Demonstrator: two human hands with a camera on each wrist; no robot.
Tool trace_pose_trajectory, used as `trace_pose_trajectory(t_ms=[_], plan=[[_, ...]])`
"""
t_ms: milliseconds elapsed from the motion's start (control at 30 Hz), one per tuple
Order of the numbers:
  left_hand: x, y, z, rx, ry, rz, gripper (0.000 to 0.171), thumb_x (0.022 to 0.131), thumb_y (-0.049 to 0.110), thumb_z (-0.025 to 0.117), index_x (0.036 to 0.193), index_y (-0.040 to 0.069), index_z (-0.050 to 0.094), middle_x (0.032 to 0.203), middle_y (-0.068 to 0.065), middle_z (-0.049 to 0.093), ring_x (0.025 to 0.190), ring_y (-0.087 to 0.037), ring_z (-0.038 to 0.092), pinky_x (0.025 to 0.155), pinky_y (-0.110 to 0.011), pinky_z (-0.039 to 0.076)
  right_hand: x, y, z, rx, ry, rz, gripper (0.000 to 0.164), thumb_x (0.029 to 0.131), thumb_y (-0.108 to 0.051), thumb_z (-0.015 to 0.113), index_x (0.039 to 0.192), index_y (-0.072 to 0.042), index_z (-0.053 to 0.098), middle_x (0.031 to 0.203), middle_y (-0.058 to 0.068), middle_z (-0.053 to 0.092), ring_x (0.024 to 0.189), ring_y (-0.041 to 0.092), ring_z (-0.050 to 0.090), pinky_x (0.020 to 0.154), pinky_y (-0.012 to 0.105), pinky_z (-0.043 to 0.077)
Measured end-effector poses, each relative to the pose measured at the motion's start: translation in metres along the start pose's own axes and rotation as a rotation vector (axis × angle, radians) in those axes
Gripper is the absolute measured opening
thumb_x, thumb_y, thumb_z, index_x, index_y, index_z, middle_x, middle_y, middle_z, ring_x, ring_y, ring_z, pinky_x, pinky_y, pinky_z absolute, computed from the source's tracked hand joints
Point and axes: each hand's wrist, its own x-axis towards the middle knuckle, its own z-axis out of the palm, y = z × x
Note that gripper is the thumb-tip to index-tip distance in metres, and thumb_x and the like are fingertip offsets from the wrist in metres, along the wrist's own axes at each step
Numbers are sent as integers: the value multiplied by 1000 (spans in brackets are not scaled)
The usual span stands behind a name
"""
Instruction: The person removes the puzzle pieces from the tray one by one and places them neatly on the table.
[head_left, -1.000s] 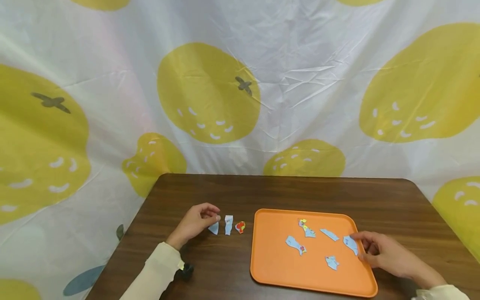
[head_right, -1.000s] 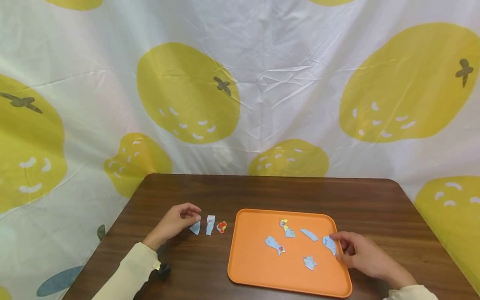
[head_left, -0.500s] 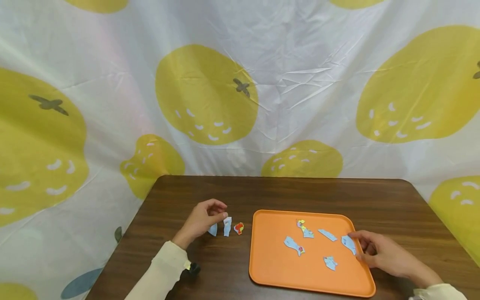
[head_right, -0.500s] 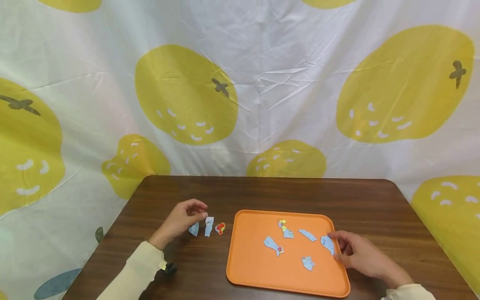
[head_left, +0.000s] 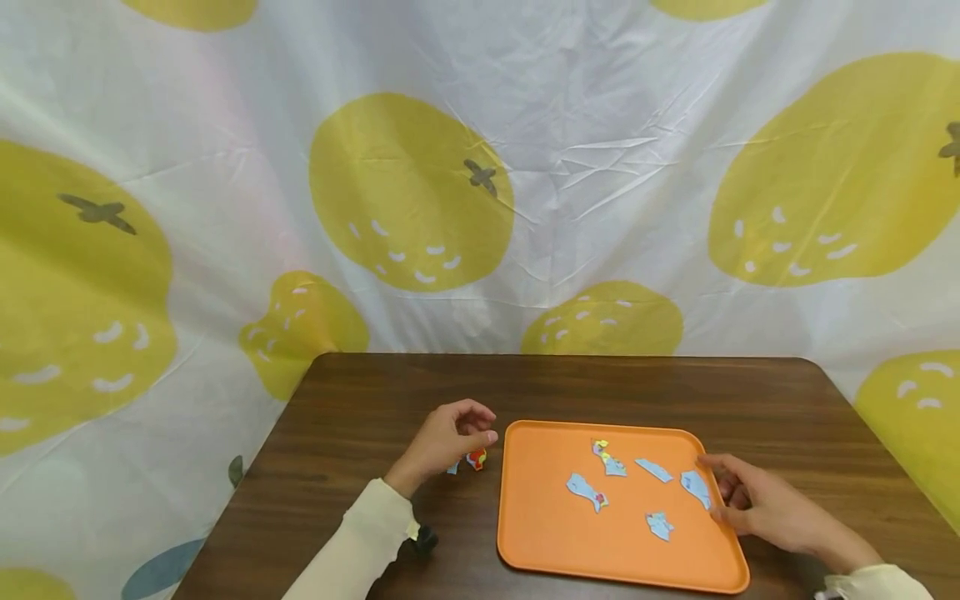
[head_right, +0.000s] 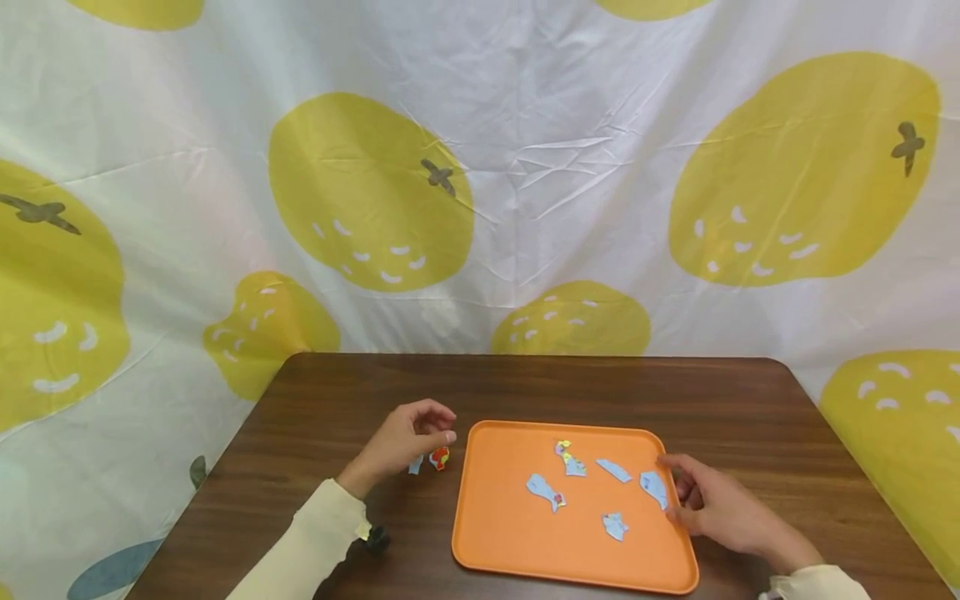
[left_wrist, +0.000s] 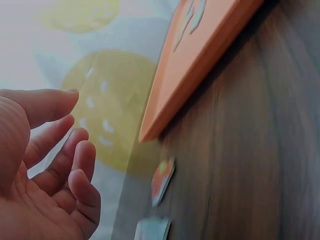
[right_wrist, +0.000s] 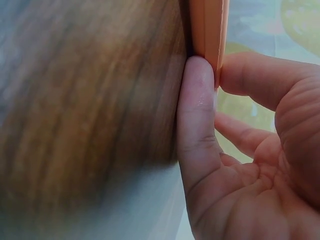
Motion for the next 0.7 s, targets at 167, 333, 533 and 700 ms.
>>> trace_pose_trajectory(t_ms=[167, 333, 533, 700], plan=[[7, 12, 24, 22, -62, 33, 32, 94, 24, 81, 119, 7, 74, 105, -3, 73, 84, -10, 64, 66, -23, 52, 0, 0, -1, 16, -7, 7, 66, 96, -8, 77, 148, 14, 42, 97, 7, 55, 71, 0, 54, 58, 24, 49], [13, 22, 48, 43, -125, 64, 33, 92, 24, 84, 120, 8, 75, 107, -3, 74, 85, -10, 64, 66, -22, 51, 0, -2, -1, 18, -11, 6, 67, 96, -8, 76, 147, 16, 41, 96, 8, 55, 71, 1, 54, 58, 24, 49], [21, 26, 73, 52, -217, 58, 35, 90, 25, 87, 120, 12, 76, 107, 4, 72, 88, -3, 65, 73, -21, 54, 1, -6, -2, 14, -25, 30, 69, 96, -11, 77, 148, 15, 41, 97, 10, 55, 72, 1, 55, 59, 25, 50], [28, 31, 87, 57, -271, 85, 35, 87, 19, 89, 118, 10, 77, 107, -1, 74, 88, -5, 67, 82, -19, 54, 2, -8, -3, 17, -38, 40, 69, 96, -12, 77, 148, 15, 40, 98, 10, 55, 73, 2, 55, 59, 25, 50]])
